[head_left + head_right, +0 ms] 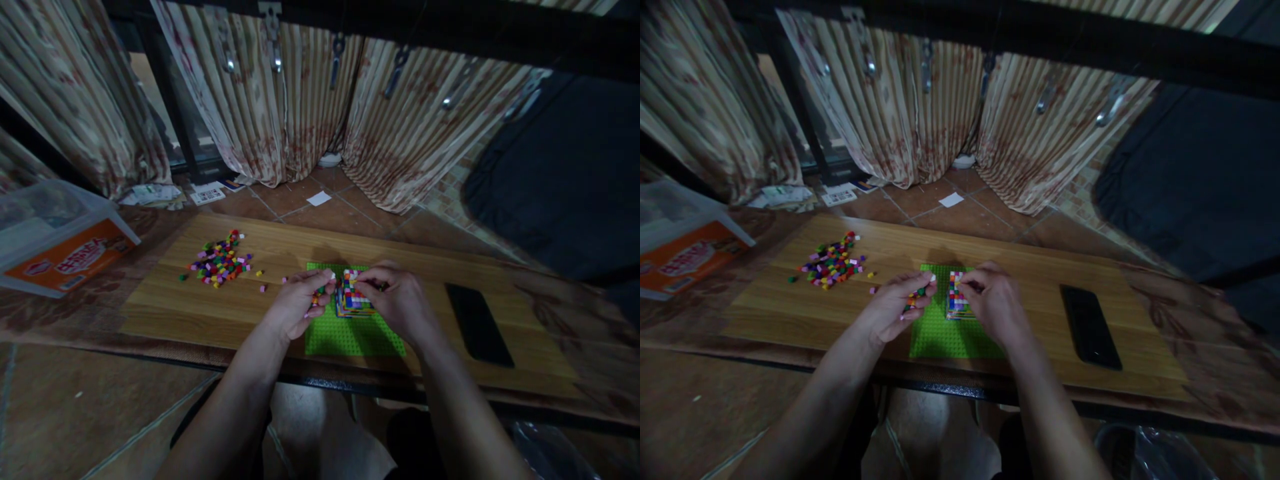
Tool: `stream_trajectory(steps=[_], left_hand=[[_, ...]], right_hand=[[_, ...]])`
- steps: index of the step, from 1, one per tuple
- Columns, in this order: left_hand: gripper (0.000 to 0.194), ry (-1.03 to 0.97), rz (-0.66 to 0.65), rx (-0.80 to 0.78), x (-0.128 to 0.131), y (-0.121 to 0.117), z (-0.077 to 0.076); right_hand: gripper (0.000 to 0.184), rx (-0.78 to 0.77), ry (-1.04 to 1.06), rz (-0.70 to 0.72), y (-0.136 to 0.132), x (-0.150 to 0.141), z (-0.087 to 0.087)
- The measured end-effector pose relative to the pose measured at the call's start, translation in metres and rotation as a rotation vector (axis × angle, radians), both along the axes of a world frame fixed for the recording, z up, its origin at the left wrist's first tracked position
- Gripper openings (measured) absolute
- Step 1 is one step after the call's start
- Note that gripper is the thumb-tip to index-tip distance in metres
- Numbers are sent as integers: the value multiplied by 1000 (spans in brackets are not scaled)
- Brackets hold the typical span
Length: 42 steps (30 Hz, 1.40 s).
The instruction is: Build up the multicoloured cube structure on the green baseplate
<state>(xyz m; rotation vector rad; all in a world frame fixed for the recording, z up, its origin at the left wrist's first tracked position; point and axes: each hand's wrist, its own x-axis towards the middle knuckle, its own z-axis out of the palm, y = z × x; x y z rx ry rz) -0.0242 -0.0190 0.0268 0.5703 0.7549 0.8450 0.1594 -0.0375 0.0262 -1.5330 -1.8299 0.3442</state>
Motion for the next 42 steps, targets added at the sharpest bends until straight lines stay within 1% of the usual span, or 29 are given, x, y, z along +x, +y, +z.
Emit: stream_trajectory(steps=[5,10,13,17,20,23,27,31,37,42], left_hand=[[15,18,-13,8,-1,-1,0],[16,23,0,13,-1,0,-2],[16,19,0,11,0,0,-3],[16,17,-6,10,0,1,-4],[16,28,1,12,0,1,-4],[16,32,0,7,0,0,-4],[17,25,-5,9,1,0,-6],[19,31,-4,13,2,1,-7],[19,40,-12,20,3,0,-6],[18,58,-9,12,5,0,-6]], right_hand=[[6,36,-24,-73,1,-4,-1],[10,60,-36,-66,0,-4,-3],[12,103,-111,-67,-1,-4,-4],[15,140,-232,-21,-3,-3,-2],[17,149,-283,23,-5,-1,-2],[18,152,-320,38,-7,1,-3],[22,163,-333,43,-7,1,-4],[23,154,-342,31,-8,-1,-5],[24,161,-342,41,-18,-2,-10],[28,171,-383,-16,-25,-5,-14]])
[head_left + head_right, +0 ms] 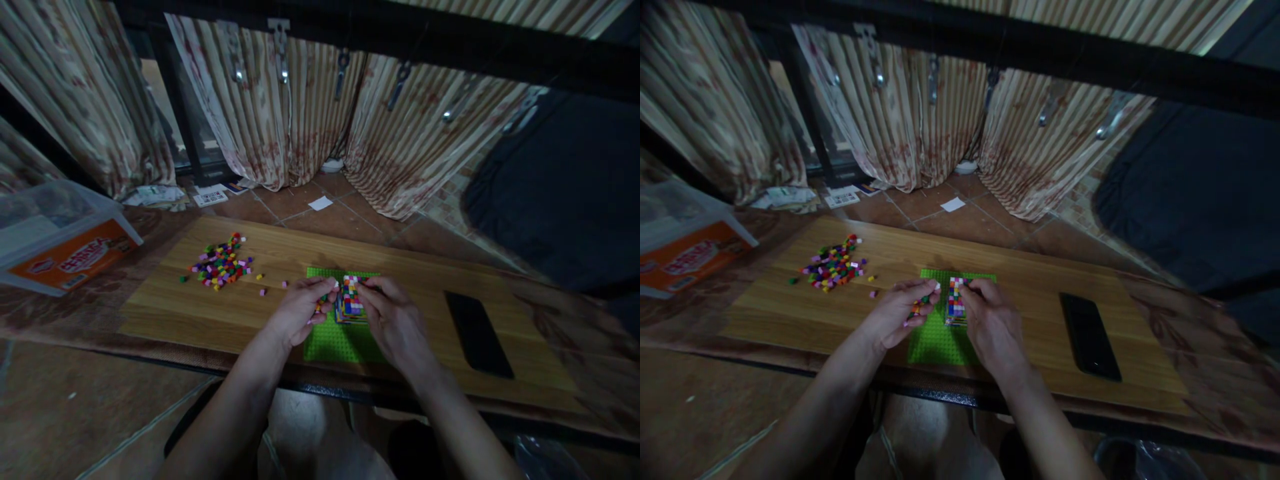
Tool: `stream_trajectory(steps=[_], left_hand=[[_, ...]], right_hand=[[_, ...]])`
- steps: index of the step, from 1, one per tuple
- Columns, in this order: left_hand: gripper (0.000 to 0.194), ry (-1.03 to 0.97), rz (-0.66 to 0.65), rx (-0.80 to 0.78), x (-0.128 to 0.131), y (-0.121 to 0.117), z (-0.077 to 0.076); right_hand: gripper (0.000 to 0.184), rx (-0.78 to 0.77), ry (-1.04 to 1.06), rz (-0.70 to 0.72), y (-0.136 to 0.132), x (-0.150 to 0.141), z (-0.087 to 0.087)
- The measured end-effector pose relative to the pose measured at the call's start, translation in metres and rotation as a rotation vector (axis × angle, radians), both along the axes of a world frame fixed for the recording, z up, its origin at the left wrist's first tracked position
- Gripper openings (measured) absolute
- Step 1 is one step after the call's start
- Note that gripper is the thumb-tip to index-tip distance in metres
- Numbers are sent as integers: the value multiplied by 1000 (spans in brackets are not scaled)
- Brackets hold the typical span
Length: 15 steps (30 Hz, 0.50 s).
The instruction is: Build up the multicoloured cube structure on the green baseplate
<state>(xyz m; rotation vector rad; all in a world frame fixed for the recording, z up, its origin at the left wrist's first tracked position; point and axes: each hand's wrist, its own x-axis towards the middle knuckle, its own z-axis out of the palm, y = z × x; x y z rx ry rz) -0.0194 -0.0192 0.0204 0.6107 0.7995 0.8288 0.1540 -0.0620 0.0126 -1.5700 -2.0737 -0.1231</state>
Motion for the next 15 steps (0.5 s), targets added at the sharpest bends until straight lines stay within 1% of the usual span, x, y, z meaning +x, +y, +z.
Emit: stream_trajectory(steps=[3,5,8,12,15], left_hand=[[19,1,4,-10,2,0,-3],[21,0,5,-12,4,0,-5],[24,-5,-6,0,5,-1,-7],[25,-4,-25,7,7,-1,-5],[26,-17,-50,17,8,0,-3]], right_hand=[[28,-34,10,-3,0,-2,1],[27,-48,58,-1,1,-2,2],[24,-43,201,-3,2,0,4],[22,-20,395,1,2,-1,10],[19,-55,503,38,2,-7,14]])
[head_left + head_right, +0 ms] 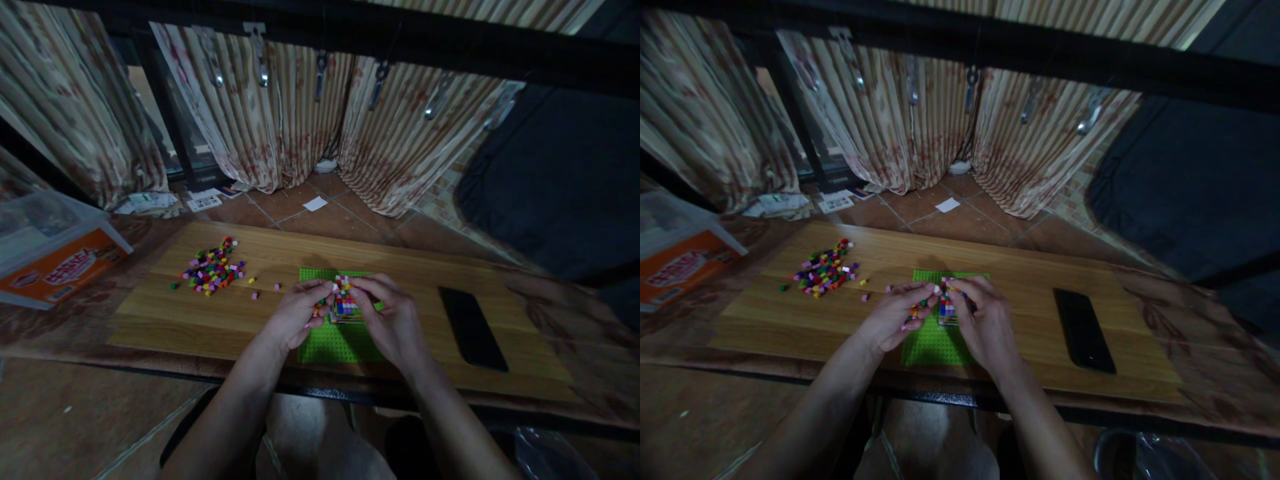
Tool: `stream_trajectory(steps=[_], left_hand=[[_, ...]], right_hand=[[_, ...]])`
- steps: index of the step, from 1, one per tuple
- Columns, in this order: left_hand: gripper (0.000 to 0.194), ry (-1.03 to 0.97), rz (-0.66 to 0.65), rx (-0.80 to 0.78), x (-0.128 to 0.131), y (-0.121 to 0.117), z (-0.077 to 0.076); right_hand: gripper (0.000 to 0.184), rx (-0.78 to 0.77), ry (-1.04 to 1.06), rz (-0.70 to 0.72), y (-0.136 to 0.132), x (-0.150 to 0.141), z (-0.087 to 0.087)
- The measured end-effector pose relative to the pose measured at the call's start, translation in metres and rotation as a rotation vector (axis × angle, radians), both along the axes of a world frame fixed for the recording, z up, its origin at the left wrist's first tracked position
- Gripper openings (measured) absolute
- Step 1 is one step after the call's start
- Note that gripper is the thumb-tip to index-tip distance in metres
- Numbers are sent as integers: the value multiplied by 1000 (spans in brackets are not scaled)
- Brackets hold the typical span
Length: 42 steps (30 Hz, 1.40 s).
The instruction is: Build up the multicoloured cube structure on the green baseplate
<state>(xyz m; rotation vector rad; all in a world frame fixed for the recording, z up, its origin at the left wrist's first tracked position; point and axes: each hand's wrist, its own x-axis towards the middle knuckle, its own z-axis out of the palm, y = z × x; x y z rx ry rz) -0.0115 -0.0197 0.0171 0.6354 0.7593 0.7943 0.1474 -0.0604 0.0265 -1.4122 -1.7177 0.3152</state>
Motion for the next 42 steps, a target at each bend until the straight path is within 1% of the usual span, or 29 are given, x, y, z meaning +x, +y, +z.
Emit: stream_trajectory(steps=[3,6,9,13,16,19,26,34,37,42], left_hand=[[27,-10,-23,33,1,-1,0],[27,-10,-63,60,0,-2,0],[26,-5,-85,62,0,-3,1],[21,-4,-43,35,-1,-2,2],[15,18,37,-1,-2,1,2],[11,23,86,-22,-4,2,1],[14,9,88,-24,-5,2,2],[12,12,86,-18,-7,2,2],[14,12,88,-19,-7,2,2],[14,17,91,-19,-7,2,2]], right_hand=[[16,-37,64,37,0,-8,2],[13,-46,73,58,1,-11,0],[11,-44,86,66,4,-7,-3],[13,-2,117,36,10,6,-11],[14,30,47,-13,15,14,-16],[15,32,-35,-24,17,14,-19],[18,63,-163,-21,17,7,-17],[21,107,-280,-11,16,6,-17],[21,98,-243,-10,15,7,-17],[20,75,-118,-46,15,11,-14]])
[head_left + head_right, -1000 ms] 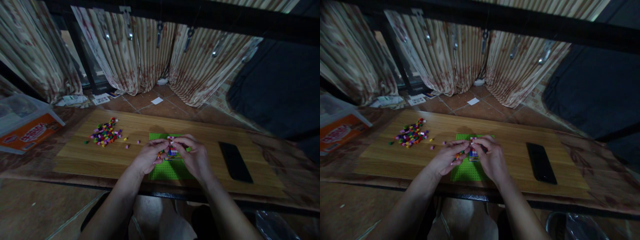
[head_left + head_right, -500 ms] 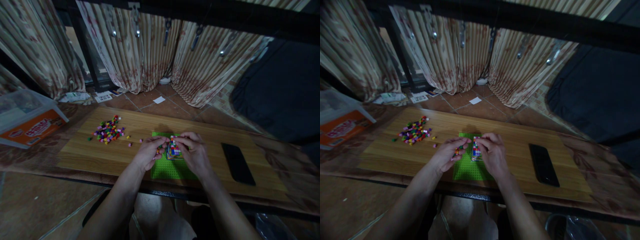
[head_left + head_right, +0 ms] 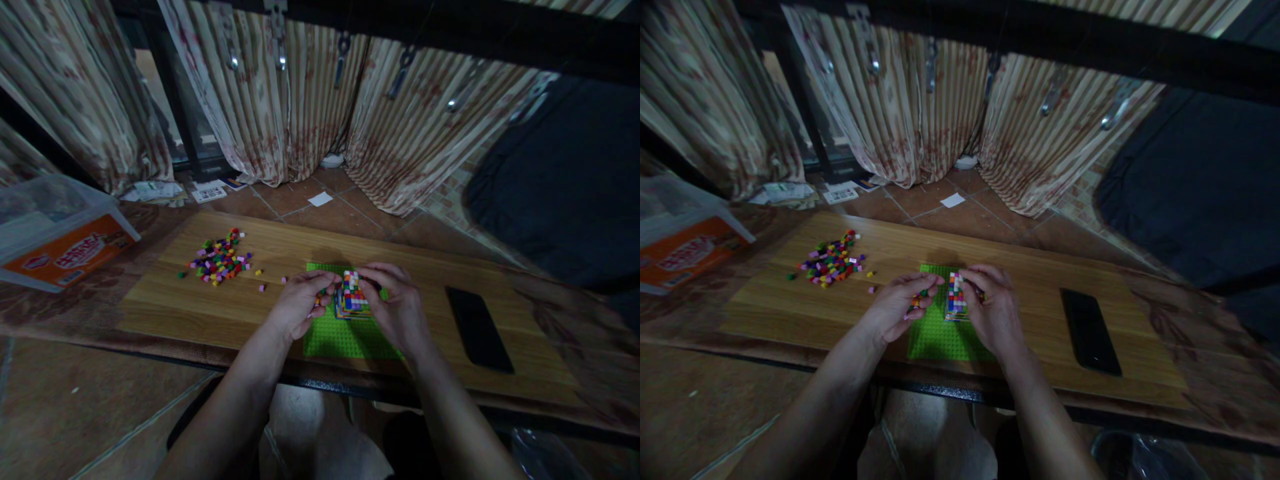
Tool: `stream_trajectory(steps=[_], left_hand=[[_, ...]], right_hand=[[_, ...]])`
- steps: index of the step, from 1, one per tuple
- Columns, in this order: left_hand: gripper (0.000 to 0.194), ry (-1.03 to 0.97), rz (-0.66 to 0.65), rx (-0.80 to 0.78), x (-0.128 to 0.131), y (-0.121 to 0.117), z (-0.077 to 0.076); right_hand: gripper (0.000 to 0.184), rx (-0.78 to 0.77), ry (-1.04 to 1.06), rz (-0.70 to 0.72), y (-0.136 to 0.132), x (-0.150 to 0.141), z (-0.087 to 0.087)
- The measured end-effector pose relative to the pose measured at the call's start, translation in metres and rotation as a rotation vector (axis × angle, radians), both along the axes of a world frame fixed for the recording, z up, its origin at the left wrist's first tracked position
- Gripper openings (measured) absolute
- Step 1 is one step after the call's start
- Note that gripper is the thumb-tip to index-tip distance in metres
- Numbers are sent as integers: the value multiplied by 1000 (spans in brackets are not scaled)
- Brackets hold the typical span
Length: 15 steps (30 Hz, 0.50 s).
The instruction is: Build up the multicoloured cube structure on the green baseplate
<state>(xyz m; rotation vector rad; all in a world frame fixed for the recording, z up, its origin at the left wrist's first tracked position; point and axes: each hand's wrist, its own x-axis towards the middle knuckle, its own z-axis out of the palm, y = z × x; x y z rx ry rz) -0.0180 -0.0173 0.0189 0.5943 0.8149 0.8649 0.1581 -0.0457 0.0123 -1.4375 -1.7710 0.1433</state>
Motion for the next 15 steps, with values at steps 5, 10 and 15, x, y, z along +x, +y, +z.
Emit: stream_trajectory(steps=[5,10,15], left_hand=[[11,-9,-2,4,0,0,0],[8,-1,1,-8,0,0,1],[9,-10,4,-17,-1,0,2]], right_hand=[[23,-24,123,-30,7,0,-7],[23,-154,297,-24,15,-8,-16],[22,-249,459,-39,18,-12,-17]])
